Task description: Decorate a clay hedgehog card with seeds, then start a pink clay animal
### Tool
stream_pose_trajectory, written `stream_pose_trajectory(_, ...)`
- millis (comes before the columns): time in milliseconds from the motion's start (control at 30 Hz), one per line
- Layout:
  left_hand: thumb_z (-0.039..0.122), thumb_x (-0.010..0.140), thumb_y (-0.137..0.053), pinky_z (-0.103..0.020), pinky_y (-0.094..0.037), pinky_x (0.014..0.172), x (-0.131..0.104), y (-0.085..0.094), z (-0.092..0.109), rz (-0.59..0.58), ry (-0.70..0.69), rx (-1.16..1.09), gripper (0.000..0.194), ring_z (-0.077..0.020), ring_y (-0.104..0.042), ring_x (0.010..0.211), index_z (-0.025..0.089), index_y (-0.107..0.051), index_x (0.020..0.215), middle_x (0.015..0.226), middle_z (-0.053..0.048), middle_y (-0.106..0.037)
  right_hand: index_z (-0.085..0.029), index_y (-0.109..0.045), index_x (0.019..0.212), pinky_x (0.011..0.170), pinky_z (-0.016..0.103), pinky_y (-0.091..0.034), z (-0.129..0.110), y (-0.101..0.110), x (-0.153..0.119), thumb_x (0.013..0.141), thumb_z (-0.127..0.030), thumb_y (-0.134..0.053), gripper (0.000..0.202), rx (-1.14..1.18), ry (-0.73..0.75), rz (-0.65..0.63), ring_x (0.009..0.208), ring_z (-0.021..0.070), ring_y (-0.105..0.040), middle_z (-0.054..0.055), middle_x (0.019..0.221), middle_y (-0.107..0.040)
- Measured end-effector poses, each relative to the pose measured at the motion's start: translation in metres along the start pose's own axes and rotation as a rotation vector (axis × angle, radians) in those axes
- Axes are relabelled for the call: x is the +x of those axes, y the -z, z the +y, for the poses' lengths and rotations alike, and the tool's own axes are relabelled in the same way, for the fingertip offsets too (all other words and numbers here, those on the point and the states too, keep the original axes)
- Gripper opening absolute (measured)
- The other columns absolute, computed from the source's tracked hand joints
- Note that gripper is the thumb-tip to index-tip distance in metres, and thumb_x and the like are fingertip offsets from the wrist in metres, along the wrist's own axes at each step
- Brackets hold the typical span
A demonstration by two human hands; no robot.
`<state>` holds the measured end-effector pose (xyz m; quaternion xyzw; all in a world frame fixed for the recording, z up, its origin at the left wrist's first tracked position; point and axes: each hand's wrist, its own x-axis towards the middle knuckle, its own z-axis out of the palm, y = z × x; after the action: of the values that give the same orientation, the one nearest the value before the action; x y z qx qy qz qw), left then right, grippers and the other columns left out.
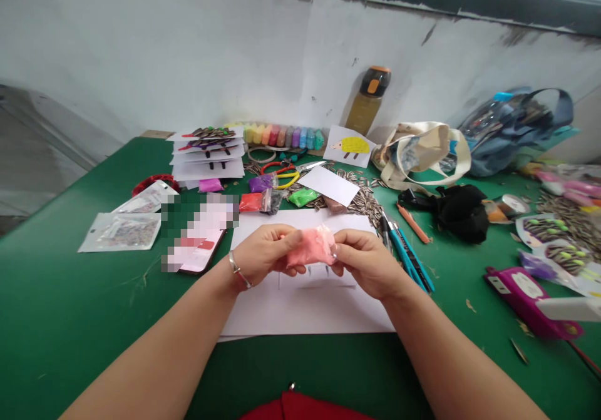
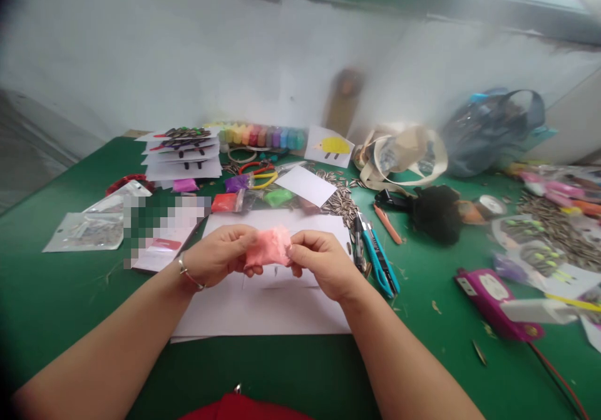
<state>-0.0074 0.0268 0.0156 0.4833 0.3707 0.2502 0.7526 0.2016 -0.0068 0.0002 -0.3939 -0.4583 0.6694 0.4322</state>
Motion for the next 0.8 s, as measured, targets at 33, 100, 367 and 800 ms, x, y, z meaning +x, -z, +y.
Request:
stream_pose_trajectory(33,0.055,0.075,-0.065,-0.023,-0.045,0.052,0.0,-0.0007,0.0003,0.008,-0.014,0.025,0.043,-0.0125,-0.059,0.055,0.013,-0.057,0.071,0.06,-0.002,-0.06,-0.016,-0.065,0.071,0.052,0.023,-0.038,-0.0001,-0.0004,-0.0002,0.078,-0.026,-0.067,0.013,-0.016,0.003,-0.005,0.053,0.0091,-0.051,-0.001,0.062,-0.059)
stream_pose_trajectory(100,0.05,0.077,-0.065,-0.022,-0.044,0.052,-0.0004,-0.0016,0.0015,0.016,-0.069,0.088,0.04,-0.0113,-0.057,0.053,0.013,-0.057,0.066,0.056,-0.001,-0.059,-0.016,-0.064,0.07,0.053,0.024,-0.038,-0.0002,-0.0012,-0.0005,0.078,-0.027,-0.067,0.013,-0.035,0.002,-0.013,0.053,0.0093,-0.051,-0.001,0.062,-0.059)
stream_pose_trajectory(367,0.038,0.078,-0.065,-0.021,-0.041,0.051,-0.0039,-0.0036,0.0056,0.118,-0.198,0.248,0.028,-0.0099,-0.052,0.053,0.013,-0.058,0.067,0.056,0.001,-0.057,-0.017,-0.063,0.07,0.054,0.024,-0.038,0.0002,-0.0053,-0.0015,0.079,-0.024,-0.064,0.012,-0.074,0.018,-0.033,0.054,0.0093,-0.05,-0.002,0.061,-0.059)
stream_pose_trajectory(800,0.045,0.078,-0.063,-0.022,-0.043,0.052,-0.0022,-0.0065,0.0003,0.099,-0.117,0.185,0.032,-0.01,-0.054,0.053,0.015,-0.055,0.074,0.059,0.002,-0.055,-0.017,-0.062,0.068,0.053,0.024,-0.036,-0.0007,-0.0059,-0.0022,0.077,-0.024,-0.065,0.012,-0.078,0.022,0.023,0.053,0.0093,-0.049,-0.001,0.061,-0.059)
